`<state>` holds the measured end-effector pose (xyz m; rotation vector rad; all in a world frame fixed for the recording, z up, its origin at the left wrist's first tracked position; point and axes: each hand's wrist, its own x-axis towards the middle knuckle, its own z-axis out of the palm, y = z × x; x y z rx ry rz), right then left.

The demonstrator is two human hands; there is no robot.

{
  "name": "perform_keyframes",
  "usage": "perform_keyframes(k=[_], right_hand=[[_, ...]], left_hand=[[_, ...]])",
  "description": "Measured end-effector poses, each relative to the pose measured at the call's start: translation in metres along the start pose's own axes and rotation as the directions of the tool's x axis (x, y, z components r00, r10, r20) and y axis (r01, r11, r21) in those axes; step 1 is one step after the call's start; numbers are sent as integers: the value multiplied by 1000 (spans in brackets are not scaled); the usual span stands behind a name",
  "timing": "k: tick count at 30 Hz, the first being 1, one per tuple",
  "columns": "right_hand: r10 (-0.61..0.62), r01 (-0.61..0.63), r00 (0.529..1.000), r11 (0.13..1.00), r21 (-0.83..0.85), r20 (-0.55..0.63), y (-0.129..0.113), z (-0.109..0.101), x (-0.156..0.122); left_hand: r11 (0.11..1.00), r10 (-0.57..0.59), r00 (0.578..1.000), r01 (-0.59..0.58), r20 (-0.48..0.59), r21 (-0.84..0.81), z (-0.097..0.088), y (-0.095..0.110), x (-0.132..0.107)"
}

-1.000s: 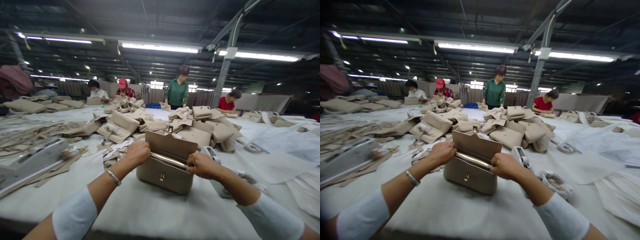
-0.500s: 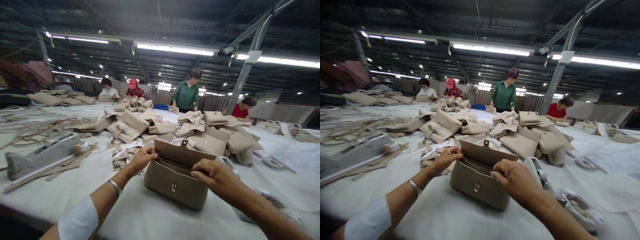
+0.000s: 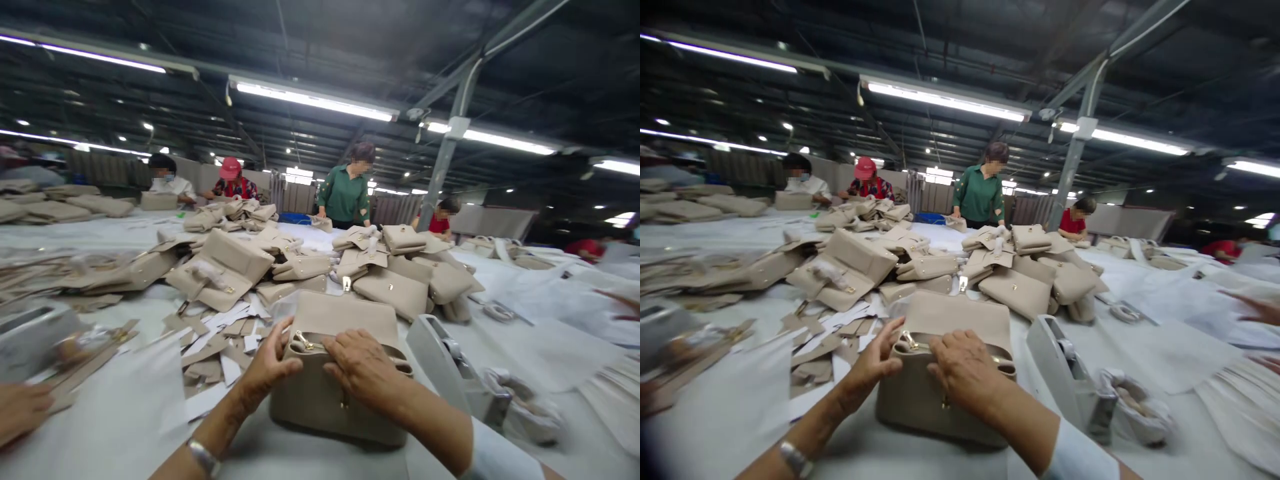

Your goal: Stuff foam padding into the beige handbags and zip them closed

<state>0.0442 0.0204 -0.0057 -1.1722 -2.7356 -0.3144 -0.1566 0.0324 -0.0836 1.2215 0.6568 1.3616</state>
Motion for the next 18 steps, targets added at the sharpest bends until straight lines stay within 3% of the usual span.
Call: perform_keyframes(k=[3,6,8,10,12,14,15,16,18], right_hand=[[18,-16,999,999,37,-49,5,8,7],[-2,12,992,997,76,-127,12,13,6],[6,17,973,995,96,-230,21,15,-2],[83,-36,935,990,138,-346,33,20,-18],[252,-150,858,956,252,-447,47,28,-37],[486,-258,752,838,480,-444,60,37,-54],[589,-285,713,739,610,-381,65,41,-60],[662,-293,691,623,726,-289,69,45,-64],[697,-269,711,392,880,-94,74,47,-65]], left_hand=[[994,-34,998,39,-58,99,2,-3,-6],[978,44,981,-4,-189,209,2,-10,-9],[968,74,976,-20,-207,252,0,-13,-10],[965,70,981,-20,-183,261,-3,-14,-9],[973,57,983,-15,-174,230,-4,-12,-9],[983,50,979,-14,-196,182,-3,-9,-8],[987,49,975,-14,-217,160,-1,-8,-8],[990,46,971,-12,-235,143,1,-7,-8],[992,36,966,-4,-256,123,4,-5,-9]])
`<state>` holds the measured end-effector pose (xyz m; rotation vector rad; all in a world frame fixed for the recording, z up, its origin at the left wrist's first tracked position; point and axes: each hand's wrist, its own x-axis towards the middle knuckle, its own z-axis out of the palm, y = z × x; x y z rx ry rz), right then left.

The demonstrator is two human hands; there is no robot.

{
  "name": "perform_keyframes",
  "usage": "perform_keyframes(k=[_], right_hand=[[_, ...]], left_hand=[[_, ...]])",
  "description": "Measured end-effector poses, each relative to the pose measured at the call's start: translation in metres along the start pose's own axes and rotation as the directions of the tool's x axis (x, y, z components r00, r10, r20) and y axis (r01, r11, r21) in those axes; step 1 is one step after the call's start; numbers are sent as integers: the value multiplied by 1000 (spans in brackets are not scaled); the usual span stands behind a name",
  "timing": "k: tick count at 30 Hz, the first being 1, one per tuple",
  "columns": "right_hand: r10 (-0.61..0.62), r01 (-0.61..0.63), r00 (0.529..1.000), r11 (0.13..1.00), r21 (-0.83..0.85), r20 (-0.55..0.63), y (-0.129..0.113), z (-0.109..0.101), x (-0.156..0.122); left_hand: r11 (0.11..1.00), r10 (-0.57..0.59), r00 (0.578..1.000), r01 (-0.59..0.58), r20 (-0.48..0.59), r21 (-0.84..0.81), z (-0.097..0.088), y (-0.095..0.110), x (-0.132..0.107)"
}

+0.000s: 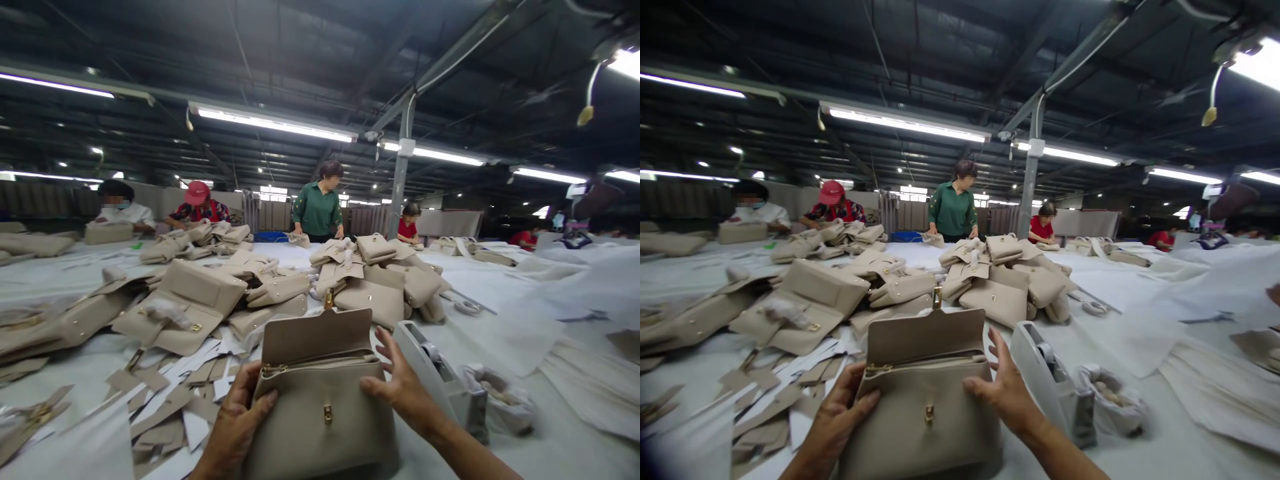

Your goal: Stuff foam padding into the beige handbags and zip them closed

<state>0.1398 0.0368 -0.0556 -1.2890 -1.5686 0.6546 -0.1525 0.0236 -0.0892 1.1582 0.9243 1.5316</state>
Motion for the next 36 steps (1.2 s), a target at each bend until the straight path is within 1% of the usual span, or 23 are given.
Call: perform_keyframes(k=[1,2,4,5,6,7,9,10,12,14,19,20,24,26,29,31,33,36], right_hand=[[41,-48,997,994,94,71,-1,0,2],[54,-78,989,982,174,141,-4,2,5],[50,-127,967,945,302,251,-13,6,9],[48,-150,958,922,355,282,-17,9,11],[46,-165,956,900,404,288,-20,12,11],[48,-168,962,880,445,269,-22,15,10],[53,-150,977,855,496,205,-22,22,4],[58,-141,983,850,507,176,-21,24,1],[76,-153,983,841,519,166,-17,27,-6],[89,-186,975,830,527,203,-15,27,-9],[84,-222,952,853,473,296,-7,23,1],[70,-211,952,856,472,299,-5,23,3],[33,-140,972,877,459,233,-3,24,0],[25,-133,969,892,433,245,-2,23,-4],[12,-128,962,904,409,274,6,24,-10],[4,-99,970,918,384,241,14,26,-13],[4,-62,986,939,339,168,20,28,-14],[18,-42,997,948,317,79,17,34,-14]], left_hand=[[1000,-4,1000,4,-7,-4,1,1,-1],[1000,-8,1000,8,-10,-7,2,1,-2],[1000,-6,1000,6,-12,2,2,-1,-3],[1000,15,1000,-15,-22,16,1,-2,-3],[998,55,998,-53,-43,38,-1,-3,-3],[992,107,991,-101,-75,69,-2,-4,-3],[973,203,969,-183,-143,140,-6,-4,-2],[965,225,960,-197,-166,171,-7,-4,-2],[962,203,963,-163,-177,217,-10,-1,-1],[960,163,974,-119,-160,255,-12,1,2],[903,168,979,-105,-119,416,-13,-5,9],[901,145,984,-87,-105,424,-12,-7,10],[922,25,1000,-16,-17,387,-14,-12,11],[913,22,999,-7,-32,408,-17,-16,13],[893,64,995,-21,-81,449,-23,-23,16],[882,67,995,-22,-79,470,-25,-26,17],[880,54,996,-17,-64,474,-23,-24,16],[888,39,998,-8,-59,459,-18,-17,13]])
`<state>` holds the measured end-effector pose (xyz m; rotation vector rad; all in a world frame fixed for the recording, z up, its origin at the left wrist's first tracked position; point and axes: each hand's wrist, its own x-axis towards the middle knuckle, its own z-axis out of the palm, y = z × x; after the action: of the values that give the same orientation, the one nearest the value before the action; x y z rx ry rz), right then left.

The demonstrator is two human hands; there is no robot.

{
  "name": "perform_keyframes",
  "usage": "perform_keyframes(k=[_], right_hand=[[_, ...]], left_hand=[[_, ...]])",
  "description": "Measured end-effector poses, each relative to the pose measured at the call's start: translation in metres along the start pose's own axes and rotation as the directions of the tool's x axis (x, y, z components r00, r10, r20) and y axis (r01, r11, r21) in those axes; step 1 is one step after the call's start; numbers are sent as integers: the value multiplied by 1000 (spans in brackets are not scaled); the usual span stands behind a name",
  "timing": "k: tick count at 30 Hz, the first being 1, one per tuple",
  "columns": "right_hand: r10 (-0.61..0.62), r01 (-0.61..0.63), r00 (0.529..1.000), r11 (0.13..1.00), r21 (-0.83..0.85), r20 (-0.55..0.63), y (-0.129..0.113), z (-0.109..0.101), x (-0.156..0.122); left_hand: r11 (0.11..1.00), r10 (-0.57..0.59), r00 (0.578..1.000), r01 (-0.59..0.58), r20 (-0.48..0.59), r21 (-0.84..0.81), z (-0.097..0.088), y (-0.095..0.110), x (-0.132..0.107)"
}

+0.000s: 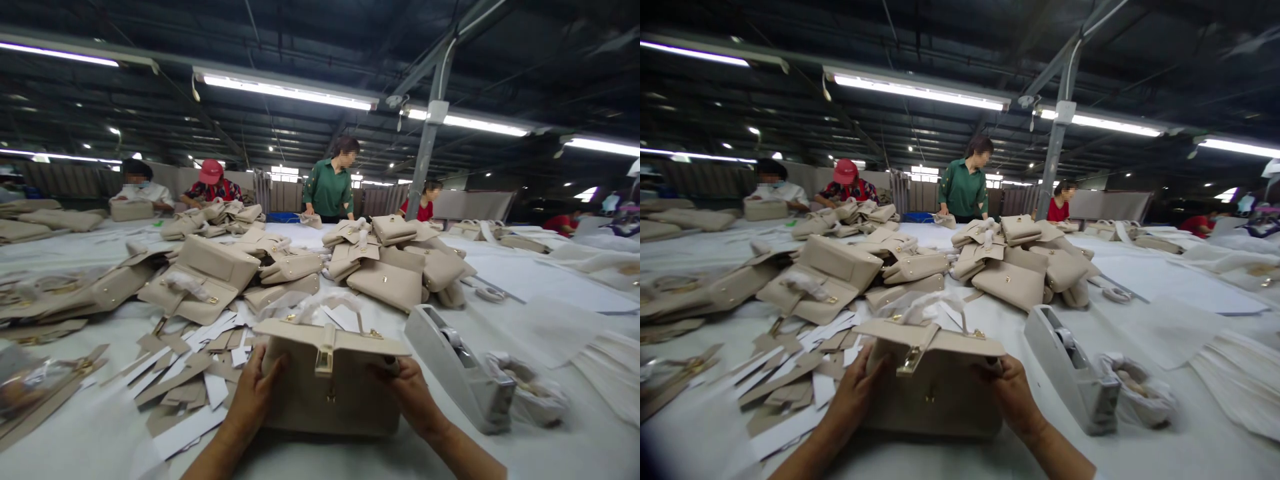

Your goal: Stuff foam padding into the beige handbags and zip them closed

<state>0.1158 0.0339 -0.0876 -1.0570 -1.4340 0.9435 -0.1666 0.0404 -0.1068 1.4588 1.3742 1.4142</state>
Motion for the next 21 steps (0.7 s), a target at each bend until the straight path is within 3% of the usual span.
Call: perform_keyframes(k=[2,6,8,10,13,16,19,21], right_hand=[[16,-15,1000,999,41,-18,-5,6,2],[84,-73,996,974,216,-43,-10,14,15],[103,-56,986,949,312,-135,-11,15,30],[100,6,949,943,332,-300,-15,14,53],[-9,142,863,964,225,-505,-35,9,104],[-141,266,781,956,120,-609,-66,2,171],[-176,352,687,929,111,-705,-91,-5,243],[-138,338,650,933,122,-747,-96,-9,285]], left_hand=[[1000,-5,999,4,-48,-22,0,3,-1],[998,-26,961,12,-274,-53,-1,-5,2],[1000,-25,943,19,-332,-21,-1,-13,5],[999,-19,950,27,-310,22,2,-20,7],[995,13,962,14,-272,98,8,-27,6],[978,48,968,5,-248,207,14,-33,4],[948,89,977,-23,-195,318,16,-42,4],[921,129,978,-57,-164,385,15,-49,4]])
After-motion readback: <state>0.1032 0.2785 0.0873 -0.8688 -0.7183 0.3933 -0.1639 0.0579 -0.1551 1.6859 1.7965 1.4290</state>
